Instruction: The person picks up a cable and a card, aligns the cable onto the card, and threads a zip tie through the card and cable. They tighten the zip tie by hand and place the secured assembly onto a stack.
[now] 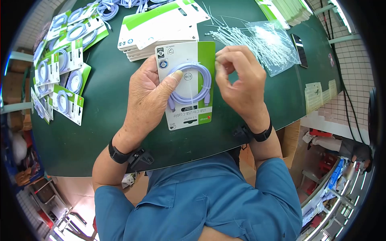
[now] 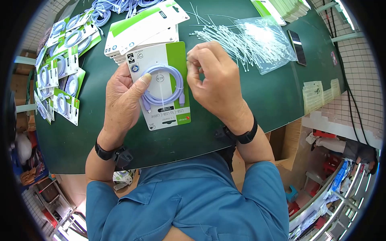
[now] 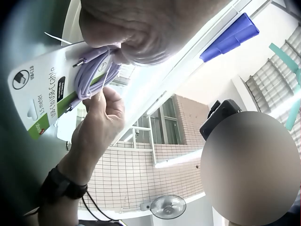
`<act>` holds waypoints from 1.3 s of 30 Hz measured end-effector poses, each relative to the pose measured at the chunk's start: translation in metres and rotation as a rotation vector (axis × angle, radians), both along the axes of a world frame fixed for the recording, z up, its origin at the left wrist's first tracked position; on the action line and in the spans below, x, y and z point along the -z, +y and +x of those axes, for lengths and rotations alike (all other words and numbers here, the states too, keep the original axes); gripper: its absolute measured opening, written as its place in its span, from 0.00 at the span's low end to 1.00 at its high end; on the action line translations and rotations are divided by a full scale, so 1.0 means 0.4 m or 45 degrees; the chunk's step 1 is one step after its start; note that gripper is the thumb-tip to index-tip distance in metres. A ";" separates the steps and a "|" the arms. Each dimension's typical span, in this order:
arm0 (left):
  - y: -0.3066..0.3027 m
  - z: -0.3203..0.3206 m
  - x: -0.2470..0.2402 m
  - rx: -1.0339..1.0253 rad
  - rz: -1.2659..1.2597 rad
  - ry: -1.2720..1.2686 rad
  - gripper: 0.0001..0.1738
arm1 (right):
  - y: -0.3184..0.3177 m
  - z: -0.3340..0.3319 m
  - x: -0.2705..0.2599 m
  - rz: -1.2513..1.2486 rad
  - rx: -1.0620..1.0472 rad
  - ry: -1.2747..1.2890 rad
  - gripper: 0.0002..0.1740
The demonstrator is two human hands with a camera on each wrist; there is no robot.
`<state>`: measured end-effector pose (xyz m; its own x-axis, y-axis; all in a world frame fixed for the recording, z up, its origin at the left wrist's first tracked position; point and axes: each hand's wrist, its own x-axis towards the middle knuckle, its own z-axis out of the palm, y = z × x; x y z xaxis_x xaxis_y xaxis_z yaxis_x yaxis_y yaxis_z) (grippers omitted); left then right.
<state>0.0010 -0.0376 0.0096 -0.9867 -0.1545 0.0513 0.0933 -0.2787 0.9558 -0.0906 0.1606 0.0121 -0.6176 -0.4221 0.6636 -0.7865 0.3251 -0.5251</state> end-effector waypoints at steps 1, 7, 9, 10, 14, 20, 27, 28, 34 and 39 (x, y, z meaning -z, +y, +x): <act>0.000 -0.002 0.003 -0.002 0.037 -0.017 0.20 | -0.002 0.000 0.002 -0.086 0.000 0.014 0.13; -0.002 -0.007 0.006 -0.015 0.179 -0.035 0.20 | -0.006 0.007 -0.018 0.054 -0.329 0.267 0.19; 0.001 -0.006 0.009 -0.008 0.172 -0.033 0.20 | -0.011 0.014 -0.009 0.200 -0.350 0.343 0.21; 0.004 -0.004 0.011 0.001 0.162 -0.032 0.20 | -0.015 0.017 -0.007 0.202 -0.353 0.342 0.21; 0.014 0.000 0.010 0.000 0.146 -0.035 0.20 | -0.028 0.026 -0.001 0.242 -0.323 0.405 0.22; 0.007 0.005 0.006 -0.014 0.130 -0.036 0.20 | -0.033 0.024 0.013 0.040 -0.318 0.464 0.22; 0.011 0.008 0.009 -0.063 0.152 0.020 0.20 | -0.035 0.043 0.022 -0.097 -0.427 0.363 0.22; 0.011 0.008 0.008 -0.064 0.150 0.022 0.20 | -0.035 0.046 0.020 -0.137 -0.438 0.315 0.21; 0.017 0.008 0.003 -0.047 0.178 -0.011 0.20 | -0.023 0.050 0.002 -0.272 -0.506 0.081 0.16; 0.017 0.008 0.007 -0.051 0.153 -0.015 0.20 | -0.023 0.046 0.007 -0.273 -0.567 0.031 0.17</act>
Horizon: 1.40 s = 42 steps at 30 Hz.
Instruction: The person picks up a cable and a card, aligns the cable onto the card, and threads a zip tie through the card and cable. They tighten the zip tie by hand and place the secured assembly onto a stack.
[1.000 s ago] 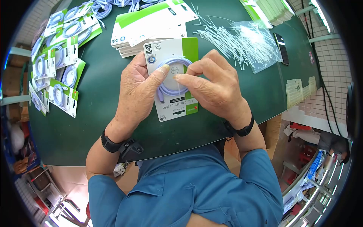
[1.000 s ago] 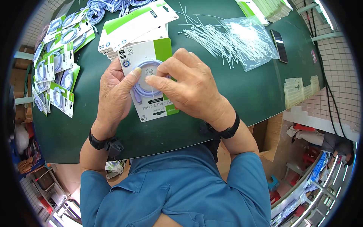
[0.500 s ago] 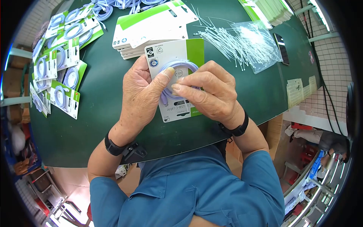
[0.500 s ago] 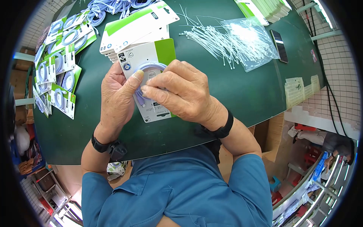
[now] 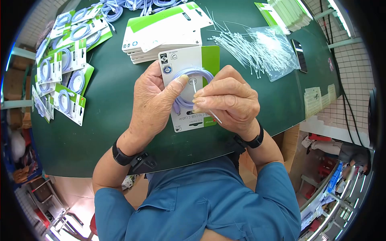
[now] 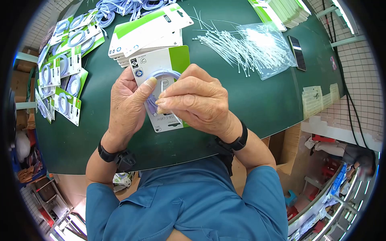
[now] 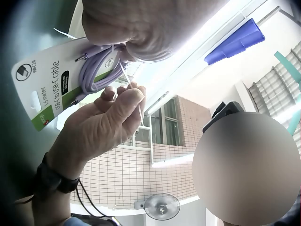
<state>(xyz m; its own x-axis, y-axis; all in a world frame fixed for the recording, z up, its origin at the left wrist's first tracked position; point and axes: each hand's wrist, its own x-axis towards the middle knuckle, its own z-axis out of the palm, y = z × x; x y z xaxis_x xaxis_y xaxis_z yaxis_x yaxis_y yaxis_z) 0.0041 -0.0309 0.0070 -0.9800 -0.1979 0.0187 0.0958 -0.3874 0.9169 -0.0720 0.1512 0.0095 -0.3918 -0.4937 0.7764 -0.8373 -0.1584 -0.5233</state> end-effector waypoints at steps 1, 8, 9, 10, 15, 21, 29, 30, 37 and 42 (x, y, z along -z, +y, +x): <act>-0.001 0.000 0.001 0.000 0.002 0.001 0.20 | -0.002 -0.003 0.003 -0.007 -0.008 0.000 0.18; 0.001 0.001 0.007 0.015 -0.015 -0.027 0.19 | -0.005 -0.003 0.010 -0.001 -0.065 -0.015 0.18; 0.001 0.002 0.009 0.013 -0.012 -0.028 0.19 | -0.007 -0.002 0.010 -0.003 -0.073 -0.018 0.18; 0.001 0.002 0.010 0.014 -0.021 -0.033 0.19 | -0.008 -0.001 0.010 -0.005 -0.081 -0.021 0.18; 0.002 0.001 0.016 0.022 -0.029 -0.056 0.19 | -0.010 -0.001 0.008 0.020 -0.103 -0.011 0.18; 0.008 -0.003 0.025 0.036 -0.023 -0.076 0.19 | -0.030 0.015 0.022 -0.111 -0.004 -0.182 0.17; 0.023 0.002 0.034 0.064 -0.070 -0.033 0.18 | -0.020 -0.027 0.013 -0.041 0.213 -0.022 0.14; 0.025 0.003 0.032 0.067 -0.058 -0.041 0.17 | -0.020 -0.032 0.007 0.009 0.271 0.060 0.13; 0.027 0.007 0.036 0.086 -0.092 -0.060 0.17 | -0.023 -0.059 0.008 0.112 0.418 0.265 0.15; 0.028 0.008 0.032 0.096 -0.092 -0.068 0.17 | -0.002 -0.057 0.004 0.198 0.392 0.389 0.20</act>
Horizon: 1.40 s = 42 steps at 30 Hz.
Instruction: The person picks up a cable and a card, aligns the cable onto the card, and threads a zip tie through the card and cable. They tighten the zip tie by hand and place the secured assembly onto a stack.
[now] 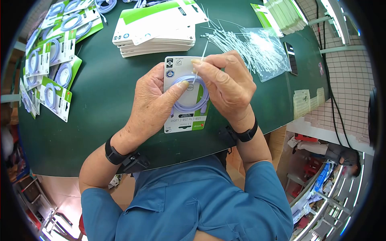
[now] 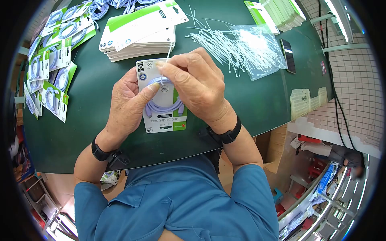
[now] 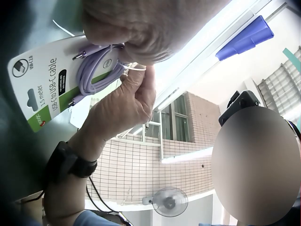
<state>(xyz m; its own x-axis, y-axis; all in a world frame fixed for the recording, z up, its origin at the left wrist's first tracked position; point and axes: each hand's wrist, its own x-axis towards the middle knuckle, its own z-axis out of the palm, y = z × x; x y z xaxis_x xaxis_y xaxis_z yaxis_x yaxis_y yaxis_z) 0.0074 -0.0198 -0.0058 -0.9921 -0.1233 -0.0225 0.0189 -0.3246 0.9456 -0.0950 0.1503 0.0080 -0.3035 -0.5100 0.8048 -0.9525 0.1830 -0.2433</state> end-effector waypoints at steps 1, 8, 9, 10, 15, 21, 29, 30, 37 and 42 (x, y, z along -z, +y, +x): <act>0.001 0.000 -0.001 -0.003 0.005 0.002 0.16 | 0.003 0.003 -0.002 0.002 0.000 -0.001 0.20; -0.002 -0.002 -0.002 -0.033 0.004 0.032 0.16 | 0.023 0.037 0.008 -0.021 -0.127 0.002 0.24; -0.002 -0.001 -0.005 -0.033 0.001 0.032 0.15 | 0.024 0.041 0.006 -0.019 -0.129 0.001 0.24; -0.001 0.000 -0.007 -0.033 -0.002 0.033 0.15 | 0.024 0.044 0.003 -0.022 -0.120 0.005 0.23; -0.001 0.000 -0.012 -0.049 -0.013 0.046 0.15 | 0.030 0.050 -0.003 -0.009 -0.073 0.011 0.22; -0.004 0.001 -0.013 -0.072 -0.089 0.055 0.15 | 0.029 0.050 0.004 -0.012 -0.049 0.002 0.21; -0.001 0.001 -0.013 -0.076 -0.088 0.066 0.14 | 0.025 0.040 0.014 -0.015 -0.039 -0.002 0.21; 0.000 0.001 -0.013 -0.078 -0.082 0.069 0.14 | 0.023 0.039 0.014 -0.028 -0.041 -0.002 0.21; -0.001 0.003 -0.010 -0.064 -0.110 0.057 0.14 | 0.016 0.038 0.017 -0.071 -0.047 -0.021 0.20; 0.001 0.006 -0.014 -0.075 -0.152 0.069 0.14 | 0.015 0.040 0.017 -0.068 -0.050 -0.027 0.19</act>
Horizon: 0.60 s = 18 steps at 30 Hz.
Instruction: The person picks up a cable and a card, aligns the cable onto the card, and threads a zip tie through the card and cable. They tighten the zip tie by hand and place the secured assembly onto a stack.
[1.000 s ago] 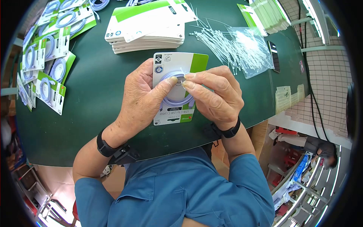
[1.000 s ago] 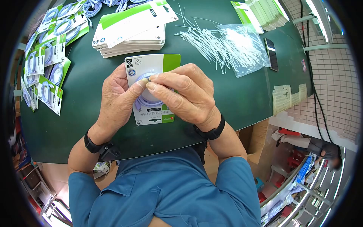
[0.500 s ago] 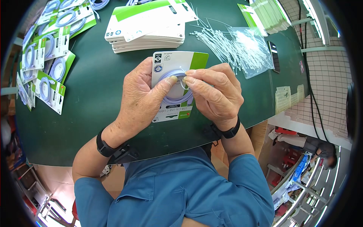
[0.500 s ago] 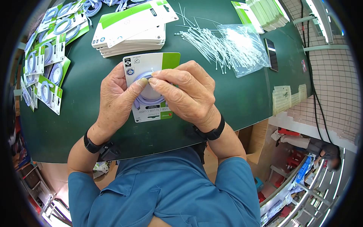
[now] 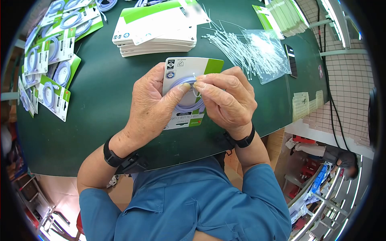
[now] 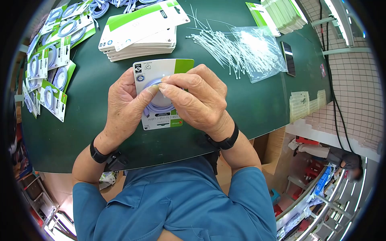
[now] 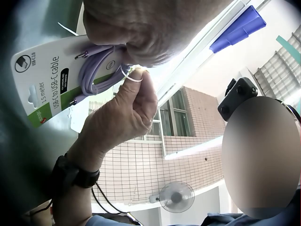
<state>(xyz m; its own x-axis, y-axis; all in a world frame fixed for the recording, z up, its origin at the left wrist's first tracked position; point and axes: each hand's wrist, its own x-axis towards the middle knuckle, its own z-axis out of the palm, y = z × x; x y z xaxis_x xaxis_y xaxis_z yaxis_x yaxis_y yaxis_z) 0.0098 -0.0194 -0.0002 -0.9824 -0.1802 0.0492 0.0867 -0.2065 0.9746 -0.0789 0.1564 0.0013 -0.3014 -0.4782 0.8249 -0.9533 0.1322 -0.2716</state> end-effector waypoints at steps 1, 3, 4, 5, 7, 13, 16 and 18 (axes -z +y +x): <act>0.000 0.000 0.000 -0.001 0.000 0.001 0.14 | 0.000 0.000 -0.001 0.008 0.000 -0.007 0.19; 0.000 0.000 0.000 0.002 0.001 0.003 0.14 | -0.002 0.000 -0.004 0.014 -0.001 -0.013 0.19; 0.000 0.000 0.000 0.003 0.001 0.004 0.14 | -0.005 -0.002 -0.006 0.009 -0.004 -0.040 0.19; 0.000 0.001 0.001 0.002 0.001 0.005 0.14 | -0.007 -0.003 -0.008 0.004 -0.006 -0.066 0.18; -0.001 0.000 0.004 0.007 0.019 0.017 0.14 | -0.011 -0.004 -0.010 -0.002 -0.011 -0.090 0.18; -0.004 -0.006 0.009 0.014 0.022 0.042 0.15 | -0.021 -0.008 -0.015 0.039 -0.041 -0.137 0.16; -0.003 -0.002 0.010 0.016 -0.044 0.020 0.15 | -0.020 -0.004 -0.027 0.076 -0.033 -0.072 0.16; -0.005 -0.002 0.012 0.016 -0.023 0.034 0.15 | -0.014 0.005 -0.031 0.142 0.003 -0.051 0.15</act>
<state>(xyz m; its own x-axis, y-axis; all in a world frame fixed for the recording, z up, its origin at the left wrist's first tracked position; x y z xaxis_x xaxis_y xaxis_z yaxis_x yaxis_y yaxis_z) 0.0091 -0.0214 -0.0049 -0.9829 -0.1666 0.0785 0.1102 -0.1900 0.9756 -0.0770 0.1509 0.0137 -0.3346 -0.5657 0.7537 -0.9415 0.1663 -0.2932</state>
